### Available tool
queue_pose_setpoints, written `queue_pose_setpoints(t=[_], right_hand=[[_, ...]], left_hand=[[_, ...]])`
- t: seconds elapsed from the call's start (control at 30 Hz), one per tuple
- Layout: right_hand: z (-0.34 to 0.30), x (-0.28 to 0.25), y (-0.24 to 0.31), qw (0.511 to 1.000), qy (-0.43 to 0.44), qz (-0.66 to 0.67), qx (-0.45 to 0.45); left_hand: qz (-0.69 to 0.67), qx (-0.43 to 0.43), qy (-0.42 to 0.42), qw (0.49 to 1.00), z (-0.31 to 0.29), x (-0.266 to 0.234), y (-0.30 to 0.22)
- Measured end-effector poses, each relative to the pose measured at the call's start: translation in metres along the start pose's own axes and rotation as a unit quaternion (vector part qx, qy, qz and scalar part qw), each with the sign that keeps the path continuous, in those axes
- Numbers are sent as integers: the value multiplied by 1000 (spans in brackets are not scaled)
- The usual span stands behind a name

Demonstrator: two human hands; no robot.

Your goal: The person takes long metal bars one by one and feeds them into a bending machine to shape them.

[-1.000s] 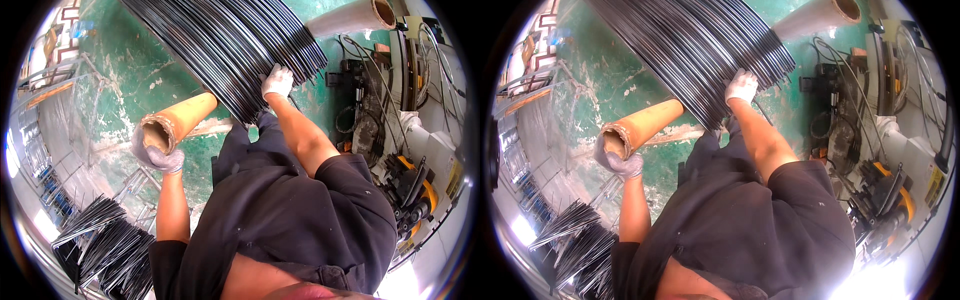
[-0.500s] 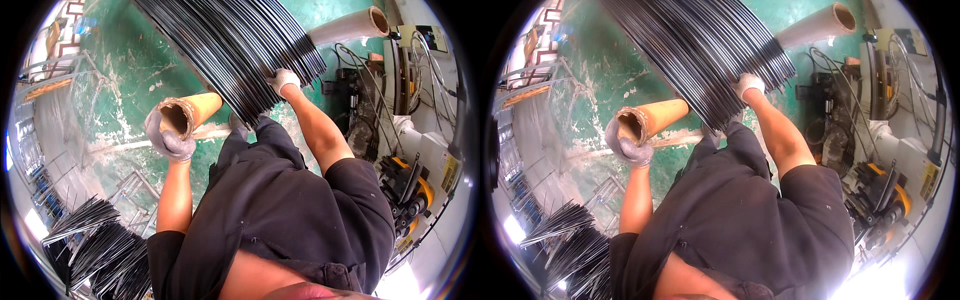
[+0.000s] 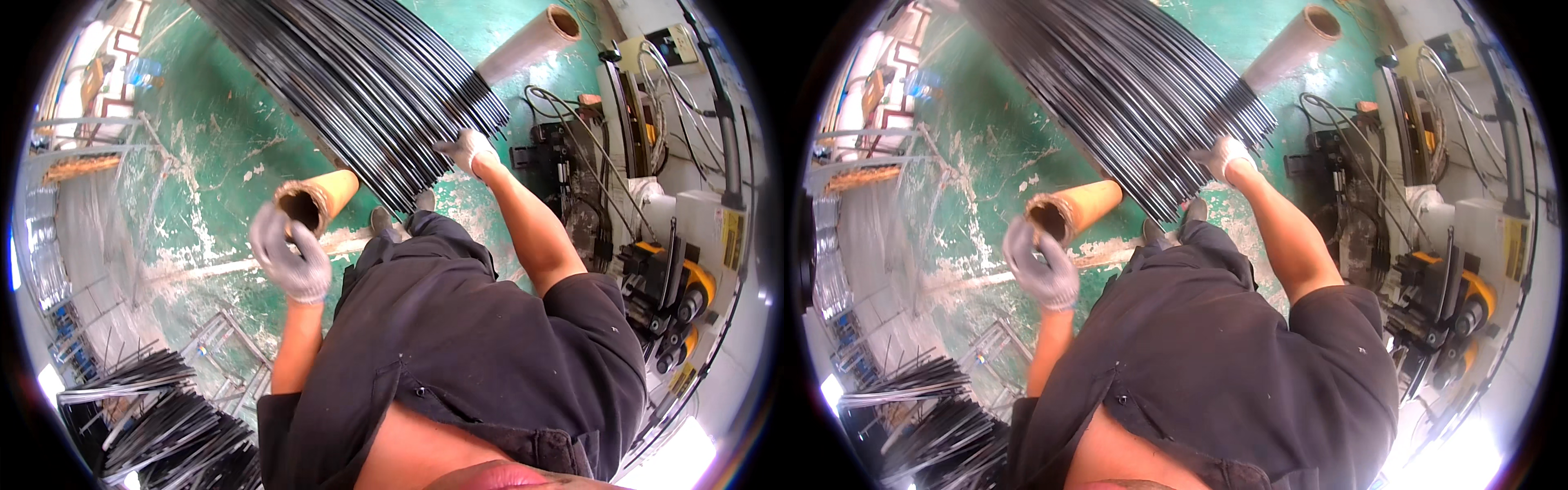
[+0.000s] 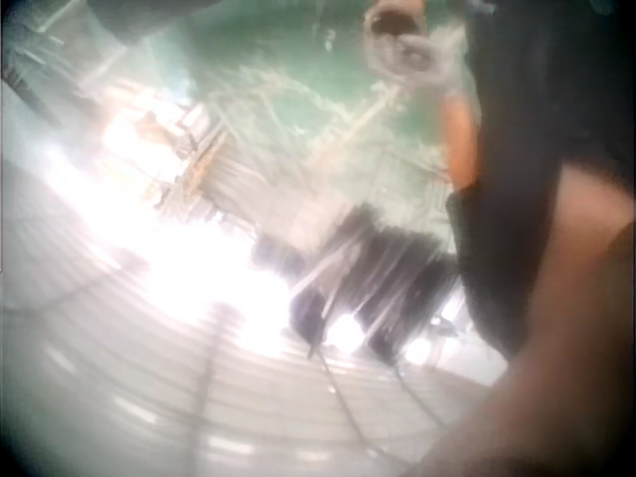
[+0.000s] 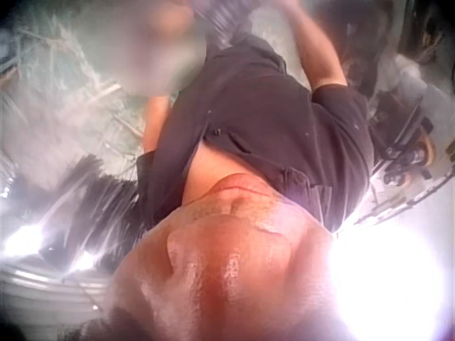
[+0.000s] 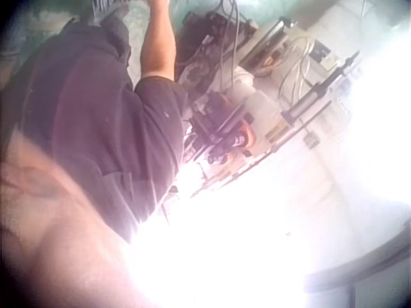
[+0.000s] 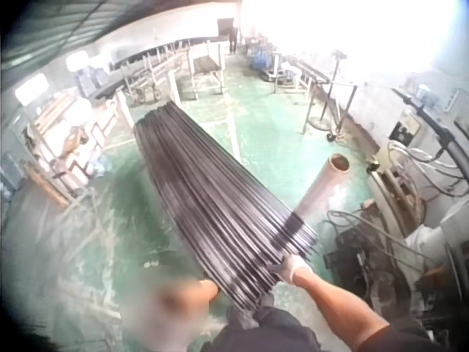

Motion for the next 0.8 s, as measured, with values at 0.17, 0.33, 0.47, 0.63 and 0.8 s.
queue_pose_setpoints(t=[0.17,0.33,0.47,0.63,0.8], right_hand=[[-104,50,-77,999,-38,11,35],[-260,103,-140,982,-23,-25,187],[-376,157,-203,948,-49,-55,310],[-456,179,-230,912,-141,-109,370],[-464,201,-241,912,-227,-98,328]], left_hand=[[6,56,65,996,-36,12,-23],[-51,149,52,986,-21,31,-13],[-88,223,86,967,-26,40,-36],[-382,54,337,859,-90,92,-46],[-616,-600,215,463,-124,252,15]])
Point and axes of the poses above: each hand's wrist, its own z-axis towards the middle knuckle, its own x-axis out of the palm, y = z × x, the point moved 3 cm from there along z, towards the middle knuckle, and after that the axes turned 15 degrees about -z, right-handed, at the moved point
